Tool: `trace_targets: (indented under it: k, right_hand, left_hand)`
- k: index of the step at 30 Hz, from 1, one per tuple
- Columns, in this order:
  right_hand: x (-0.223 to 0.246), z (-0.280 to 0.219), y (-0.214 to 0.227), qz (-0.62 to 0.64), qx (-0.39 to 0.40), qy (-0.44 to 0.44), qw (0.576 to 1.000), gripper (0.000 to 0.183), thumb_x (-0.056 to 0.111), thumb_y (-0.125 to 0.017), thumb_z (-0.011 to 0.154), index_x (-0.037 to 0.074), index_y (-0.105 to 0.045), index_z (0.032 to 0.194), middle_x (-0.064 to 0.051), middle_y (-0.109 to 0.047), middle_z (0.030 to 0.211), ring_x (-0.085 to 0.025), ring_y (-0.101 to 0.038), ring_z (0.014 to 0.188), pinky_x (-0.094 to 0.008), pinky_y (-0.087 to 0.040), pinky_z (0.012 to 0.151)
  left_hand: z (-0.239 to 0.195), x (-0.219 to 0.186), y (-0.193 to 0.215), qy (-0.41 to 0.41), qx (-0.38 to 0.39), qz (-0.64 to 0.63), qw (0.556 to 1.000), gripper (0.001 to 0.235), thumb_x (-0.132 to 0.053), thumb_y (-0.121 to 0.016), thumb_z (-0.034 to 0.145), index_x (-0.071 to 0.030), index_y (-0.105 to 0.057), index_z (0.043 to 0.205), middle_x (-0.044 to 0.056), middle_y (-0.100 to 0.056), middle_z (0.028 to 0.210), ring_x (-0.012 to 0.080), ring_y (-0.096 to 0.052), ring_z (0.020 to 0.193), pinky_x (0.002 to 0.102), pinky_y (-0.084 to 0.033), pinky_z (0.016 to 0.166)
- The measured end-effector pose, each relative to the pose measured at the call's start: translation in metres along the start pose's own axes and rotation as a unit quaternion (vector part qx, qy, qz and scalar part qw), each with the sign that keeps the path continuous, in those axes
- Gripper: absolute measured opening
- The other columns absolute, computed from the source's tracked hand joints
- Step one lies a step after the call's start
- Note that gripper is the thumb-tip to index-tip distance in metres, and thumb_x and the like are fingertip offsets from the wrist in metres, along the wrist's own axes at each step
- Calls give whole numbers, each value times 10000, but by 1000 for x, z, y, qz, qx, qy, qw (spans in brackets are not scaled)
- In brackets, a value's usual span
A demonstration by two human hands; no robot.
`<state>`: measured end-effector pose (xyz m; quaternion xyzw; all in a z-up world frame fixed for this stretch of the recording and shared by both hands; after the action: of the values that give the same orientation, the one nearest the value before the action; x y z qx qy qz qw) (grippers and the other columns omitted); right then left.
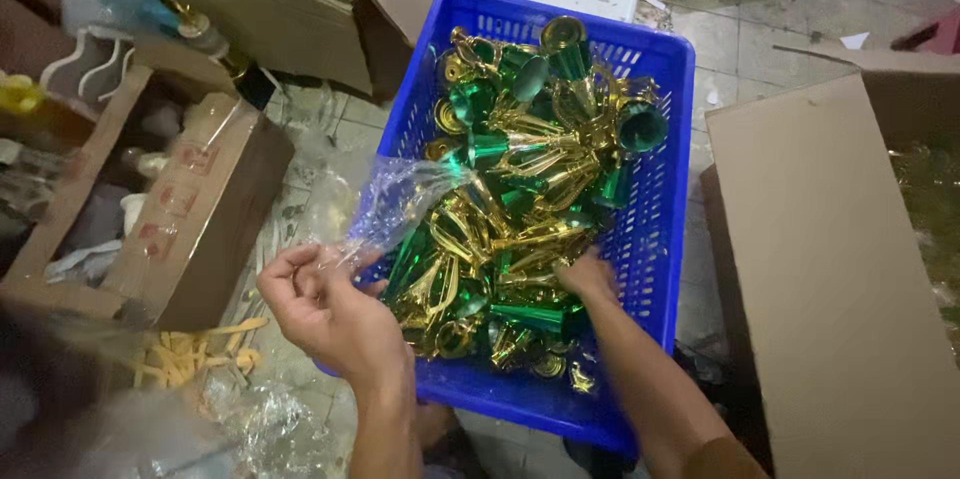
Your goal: The person wraps individual gold and green trophy components in plastic film and places them into a cardboard box.
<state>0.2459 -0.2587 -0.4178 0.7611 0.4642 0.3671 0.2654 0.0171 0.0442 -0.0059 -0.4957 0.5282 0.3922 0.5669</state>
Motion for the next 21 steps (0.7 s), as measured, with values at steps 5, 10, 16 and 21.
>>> trace_targets:
  k: [5,10,16,21]
  right_hand:
    - [55,-92,52,65,-56,-90,992,1010,653,-1011,644,-75,-788,1307,-318,-781,1246,-505,-730,1242,-603,-593,980]
    - [82,-128,45,-65,-128,-195,970,677,461,-906,829,2,-762,1305,-222,-762,1260,-368,-690,1276,-515,-516,1049]
    - [79,-125,51,13,-46,34,998,772,548,-1021,749,17,-821,1272,-291,-742,1327,-433,-676,1361,-576,-528,1120]
    - [107,-187,157,-163,-108,217,956,649,588,-931,822,68,-846,1201,-178,-797,1194,-381,-666,1270,-581,-562,1019]
  left_hand:
    - [1,3,-6,44,3,-26,999,222,41,-543,1041,-94,-509,1215,114,-654,1010,212,-800,689,141,-543,420]
    - [-7,4,-11,80,22,-59,995,244,14,-548,1082,-87,-470,1290,138,-638,1033,236,-785,634,179,-529,381]
    - [-4,24,-7,200,29,-115,973,285,-187,-612,1141,-31,-535,1367,161,-669,1184,245,-799,610,200,-540,325]
    - [-24,6,-15,211,119,-49,969,341,-315,-544,1176,-47,-718,1295,149,-768,1102,169,-762,789,194,-531,494]
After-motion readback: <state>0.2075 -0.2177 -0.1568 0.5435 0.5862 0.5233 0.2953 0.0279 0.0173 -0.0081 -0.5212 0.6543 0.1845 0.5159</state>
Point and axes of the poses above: each hand's wrist, its own z-axis towards the middle knuckle, its own y-axis out of the back of the hand, x = y × z, the point moved 4 cm from there along z, towards the middle knuckle
